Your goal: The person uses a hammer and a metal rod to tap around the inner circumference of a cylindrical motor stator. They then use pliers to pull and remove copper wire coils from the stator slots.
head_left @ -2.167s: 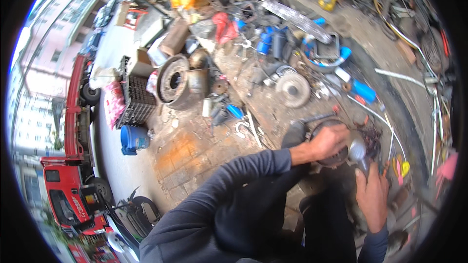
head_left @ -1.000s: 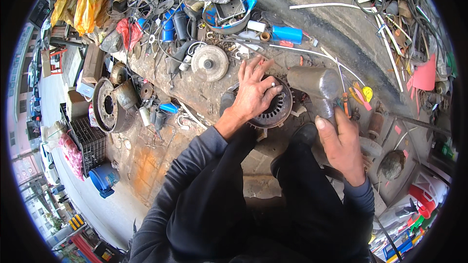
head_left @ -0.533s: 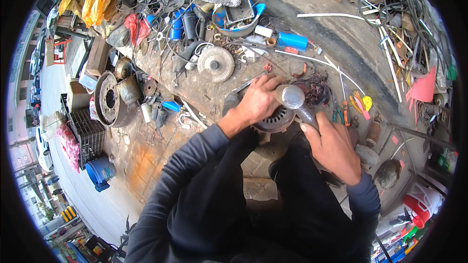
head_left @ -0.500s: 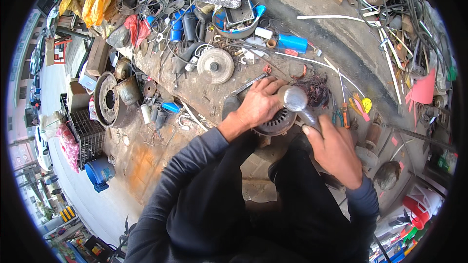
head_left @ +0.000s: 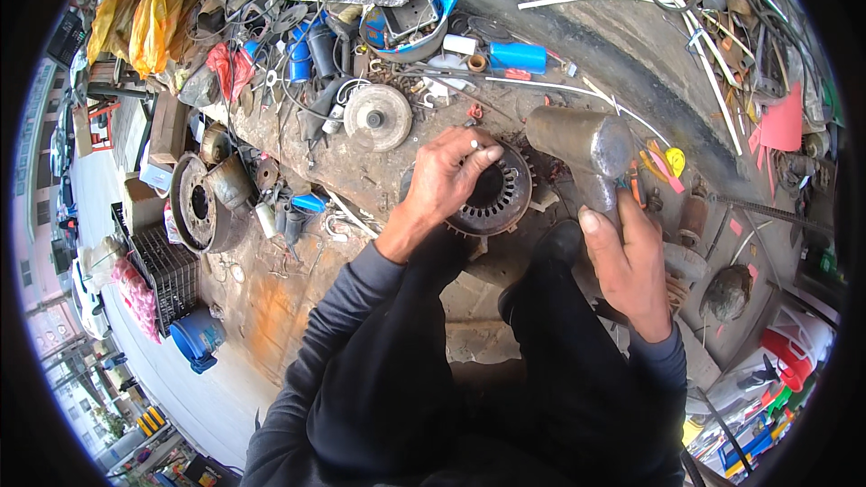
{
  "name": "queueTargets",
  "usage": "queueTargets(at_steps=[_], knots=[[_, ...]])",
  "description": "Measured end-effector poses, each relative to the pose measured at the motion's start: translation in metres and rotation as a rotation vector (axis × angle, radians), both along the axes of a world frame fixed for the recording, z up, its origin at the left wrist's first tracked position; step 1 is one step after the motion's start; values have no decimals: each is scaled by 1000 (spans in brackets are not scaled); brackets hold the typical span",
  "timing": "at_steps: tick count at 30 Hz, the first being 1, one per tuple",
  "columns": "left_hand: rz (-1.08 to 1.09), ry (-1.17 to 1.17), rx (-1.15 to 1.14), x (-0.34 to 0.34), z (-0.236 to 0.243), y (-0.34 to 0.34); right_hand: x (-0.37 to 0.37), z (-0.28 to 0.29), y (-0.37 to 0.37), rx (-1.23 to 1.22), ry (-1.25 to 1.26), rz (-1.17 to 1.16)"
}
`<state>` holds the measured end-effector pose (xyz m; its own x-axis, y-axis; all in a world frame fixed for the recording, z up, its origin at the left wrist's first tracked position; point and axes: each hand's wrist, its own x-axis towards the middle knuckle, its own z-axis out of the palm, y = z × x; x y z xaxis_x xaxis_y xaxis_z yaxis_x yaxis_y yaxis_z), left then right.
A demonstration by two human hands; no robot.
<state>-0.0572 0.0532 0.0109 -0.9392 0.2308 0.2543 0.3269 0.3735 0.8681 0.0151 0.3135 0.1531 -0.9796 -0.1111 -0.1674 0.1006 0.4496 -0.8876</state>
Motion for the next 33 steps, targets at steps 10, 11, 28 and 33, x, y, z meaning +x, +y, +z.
queueTargets(at_steps=[10, 11, 28, 33], knots=[[12, -201, 49, 2, -11, -5, -1, -6, -1, -5, -1, 7], [11, -200, 46, 2, -11, -5, -1, -5, -2, -1, -15, 9], [-111, 105, -189, -9, -29, 1, -4, 15, -13, 143, 119, 178], [-181, -146, 39, -7, -33, -3, -3, 28, -17, 91, 412, 266]])
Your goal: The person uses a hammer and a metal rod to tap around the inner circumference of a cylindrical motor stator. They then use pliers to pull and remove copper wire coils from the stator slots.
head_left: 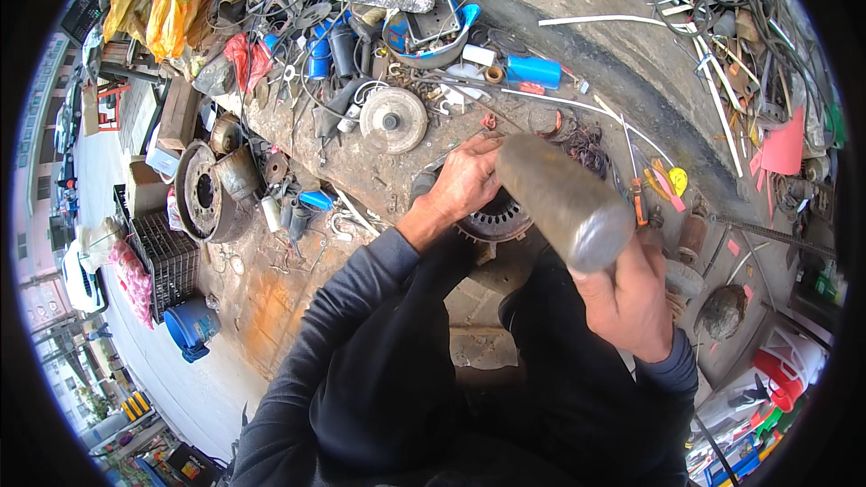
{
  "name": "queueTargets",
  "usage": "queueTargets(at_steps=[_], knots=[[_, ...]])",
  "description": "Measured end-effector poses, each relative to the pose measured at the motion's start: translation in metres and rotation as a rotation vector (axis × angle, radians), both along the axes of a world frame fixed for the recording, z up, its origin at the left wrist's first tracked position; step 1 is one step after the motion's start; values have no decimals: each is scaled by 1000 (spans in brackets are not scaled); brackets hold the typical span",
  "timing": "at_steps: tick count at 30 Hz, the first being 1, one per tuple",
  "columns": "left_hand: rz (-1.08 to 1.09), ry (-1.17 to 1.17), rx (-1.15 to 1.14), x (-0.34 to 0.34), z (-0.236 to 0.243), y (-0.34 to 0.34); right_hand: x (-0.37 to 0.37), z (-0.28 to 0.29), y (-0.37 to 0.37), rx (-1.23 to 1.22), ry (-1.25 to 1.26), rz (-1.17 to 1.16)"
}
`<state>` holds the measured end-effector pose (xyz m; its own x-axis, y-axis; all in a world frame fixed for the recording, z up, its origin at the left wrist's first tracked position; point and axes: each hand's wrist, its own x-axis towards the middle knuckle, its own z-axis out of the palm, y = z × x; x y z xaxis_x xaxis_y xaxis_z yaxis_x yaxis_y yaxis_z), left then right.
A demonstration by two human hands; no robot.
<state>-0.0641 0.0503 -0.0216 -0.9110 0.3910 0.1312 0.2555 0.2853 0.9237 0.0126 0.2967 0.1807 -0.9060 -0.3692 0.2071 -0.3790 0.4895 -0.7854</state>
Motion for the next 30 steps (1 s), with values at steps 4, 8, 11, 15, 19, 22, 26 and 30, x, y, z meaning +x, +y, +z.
queueTargets(at_steps=[4, 8, 11, 15, 19, 22, 26, 30], knots=[[-34, 271, -235, -2, 5, 1, -21, -16, -6, 503, -357, 10], [-47, 433, -230, -2, 14, 4, -15, -21, 0, 288, -399, -63], [-23, 281, -191, 2, 22, 0, -5, -20, 6, 90, -314, -114], [112, 22, 41, 5, 26, -5, -2, -22, 12, -3, -362, -169], [209, -20, 118, 5, 24, -6, -4, -27, 11, -29, -407, -202], [213, -48, 109, 5, 19, -8, -3, -28, 9, -49, -403, -210], [220, -29, 65, 7, 15, -11, -4, -27, 9, -49, -428, -212], [187, -3, 72, 8, 15, -8, -5, -25, 7, -34, -432, -205]])
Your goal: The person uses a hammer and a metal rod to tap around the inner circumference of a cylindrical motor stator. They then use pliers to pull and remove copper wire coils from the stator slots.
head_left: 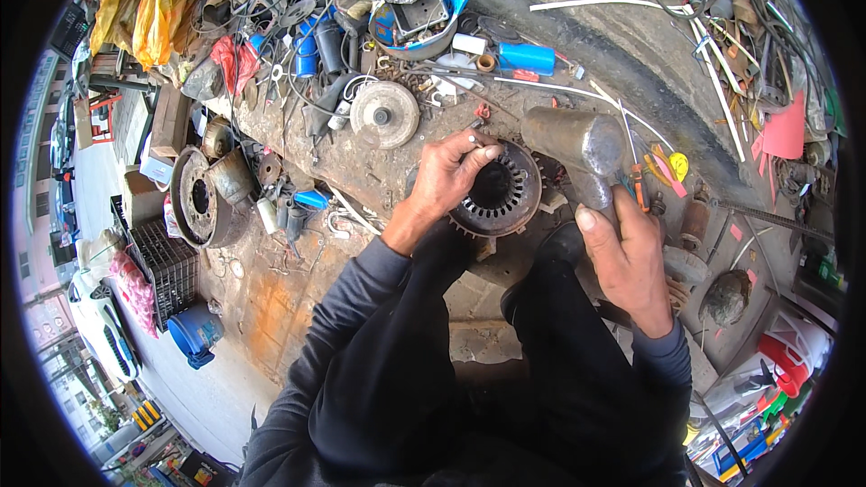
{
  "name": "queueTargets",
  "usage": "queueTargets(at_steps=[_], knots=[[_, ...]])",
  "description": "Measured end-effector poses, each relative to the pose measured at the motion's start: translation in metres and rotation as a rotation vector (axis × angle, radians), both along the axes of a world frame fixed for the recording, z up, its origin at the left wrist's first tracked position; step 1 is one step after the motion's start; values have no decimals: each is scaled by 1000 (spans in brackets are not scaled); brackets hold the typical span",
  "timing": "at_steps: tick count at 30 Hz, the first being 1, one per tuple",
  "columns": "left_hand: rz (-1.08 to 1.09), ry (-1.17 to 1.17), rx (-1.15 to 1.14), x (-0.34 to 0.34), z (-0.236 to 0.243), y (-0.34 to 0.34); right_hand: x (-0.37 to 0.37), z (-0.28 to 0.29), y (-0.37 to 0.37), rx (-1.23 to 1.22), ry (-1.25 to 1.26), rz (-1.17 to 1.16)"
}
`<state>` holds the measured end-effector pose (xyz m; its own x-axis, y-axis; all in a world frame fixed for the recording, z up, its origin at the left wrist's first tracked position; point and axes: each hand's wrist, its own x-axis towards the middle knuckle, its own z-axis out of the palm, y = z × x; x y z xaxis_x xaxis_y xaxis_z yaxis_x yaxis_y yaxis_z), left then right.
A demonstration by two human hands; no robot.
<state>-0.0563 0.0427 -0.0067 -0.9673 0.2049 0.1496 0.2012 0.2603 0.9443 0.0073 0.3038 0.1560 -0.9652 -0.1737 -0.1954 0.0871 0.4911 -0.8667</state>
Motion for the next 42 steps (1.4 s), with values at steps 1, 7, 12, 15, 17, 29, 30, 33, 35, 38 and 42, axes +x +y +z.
queueTargets(at_steps=[1, 7, 12, 15, 17, 29, 30, 33, 35, 38, 42], knots=[[-16, 46, -35, -1, 1, 1, -1, 0, -1, 2, 26, 5], [4, 415, -329, -3, 0, 7, 3, 14, -2, -5, 151, 68], [-90, -29, -6, -2, -6, 4, 0, 31, -11, 50, 542, 192], [-189, 166, -164, -3, -8, 0, -17, 16, -20, 241, 227, 279], [-115, 149, -279, -3, -7, 0, -25, 2, -21, 375, 54, 299], [41, -98, 110, 2, 5, -7, -11, -3, 1, 94, -22, -4], [50, -117, 92, 2, 6, -8, -12, -3, 0, 70, 21, 8], [63, -141, 53, 2, 7, -10, -12, -4, 0, 70, 45, 3], [44, -111, 52, 4, 8, -10, -10, -6, 1, 116, -5, 0], [65, -27, 47, 5, 9, -10, -9, -7, 2, 102, -8, 5], [40, -6, 63, 7, 10, -10, -9, -5, 2, 79, 35, 18]])
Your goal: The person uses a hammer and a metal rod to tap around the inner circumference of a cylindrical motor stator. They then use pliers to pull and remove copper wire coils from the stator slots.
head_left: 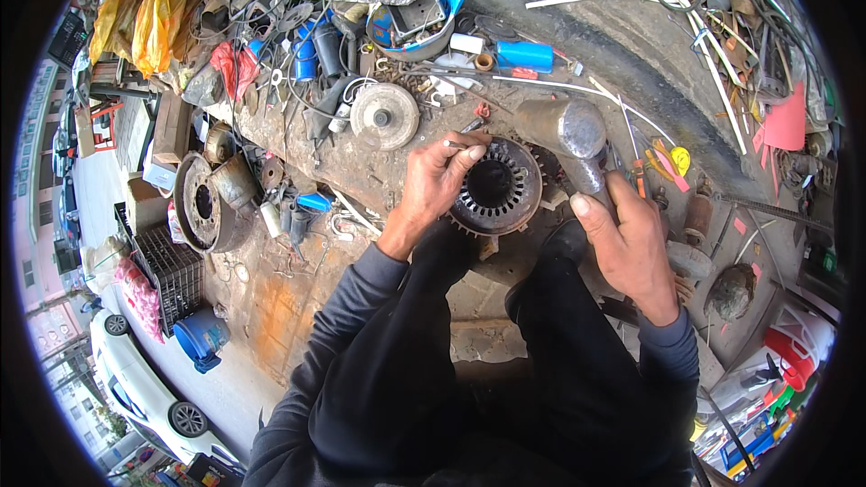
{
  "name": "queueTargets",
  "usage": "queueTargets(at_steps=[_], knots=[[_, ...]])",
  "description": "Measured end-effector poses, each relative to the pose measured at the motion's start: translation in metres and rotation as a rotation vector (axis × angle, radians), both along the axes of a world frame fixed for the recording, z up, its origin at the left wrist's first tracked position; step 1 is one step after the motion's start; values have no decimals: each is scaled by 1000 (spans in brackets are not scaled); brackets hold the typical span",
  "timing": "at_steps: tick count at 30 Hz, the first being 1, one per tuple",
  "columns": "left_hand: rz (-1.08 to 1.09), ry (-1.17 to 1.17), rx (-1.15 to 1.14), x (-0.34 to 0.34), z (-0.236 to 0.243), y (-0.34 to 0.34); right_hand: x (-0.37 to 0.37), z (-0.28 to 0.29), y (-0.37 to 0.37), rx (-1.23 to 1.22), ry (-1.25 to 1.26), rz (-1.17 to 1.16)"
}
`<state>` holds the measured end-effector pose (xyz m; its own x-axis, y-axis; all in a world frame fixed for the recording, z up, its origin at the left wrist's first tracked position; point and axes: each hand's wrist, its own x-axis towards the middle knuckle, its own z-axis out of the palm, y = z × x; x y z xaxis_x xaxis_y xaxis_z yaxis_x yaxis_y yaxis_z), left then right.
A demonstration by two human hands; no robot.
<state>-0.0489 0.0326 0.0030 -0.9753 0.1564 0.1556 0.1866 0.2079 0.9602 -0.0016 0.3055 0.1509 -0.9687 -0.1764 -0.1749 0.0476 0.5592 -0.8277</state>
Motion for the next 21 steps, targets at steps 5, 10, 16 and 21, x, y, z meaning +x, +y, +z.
queueTargets(at_steps=[5, 10, 16, 21], knots=[[-8, 14, -4, 1, 1, 0, 0, 4, -2, 0, -36, -10], [12, 45, -40, 1, 2, -1, 1, 6, -2, 3, -17, 4], [-14, 85, -67, 0, 0, -3, 2, 4, -3, -1, 32, 26], [-24, 39, -22, 1, -3, 0, 1, 2, -4, -34, 23, 28]])
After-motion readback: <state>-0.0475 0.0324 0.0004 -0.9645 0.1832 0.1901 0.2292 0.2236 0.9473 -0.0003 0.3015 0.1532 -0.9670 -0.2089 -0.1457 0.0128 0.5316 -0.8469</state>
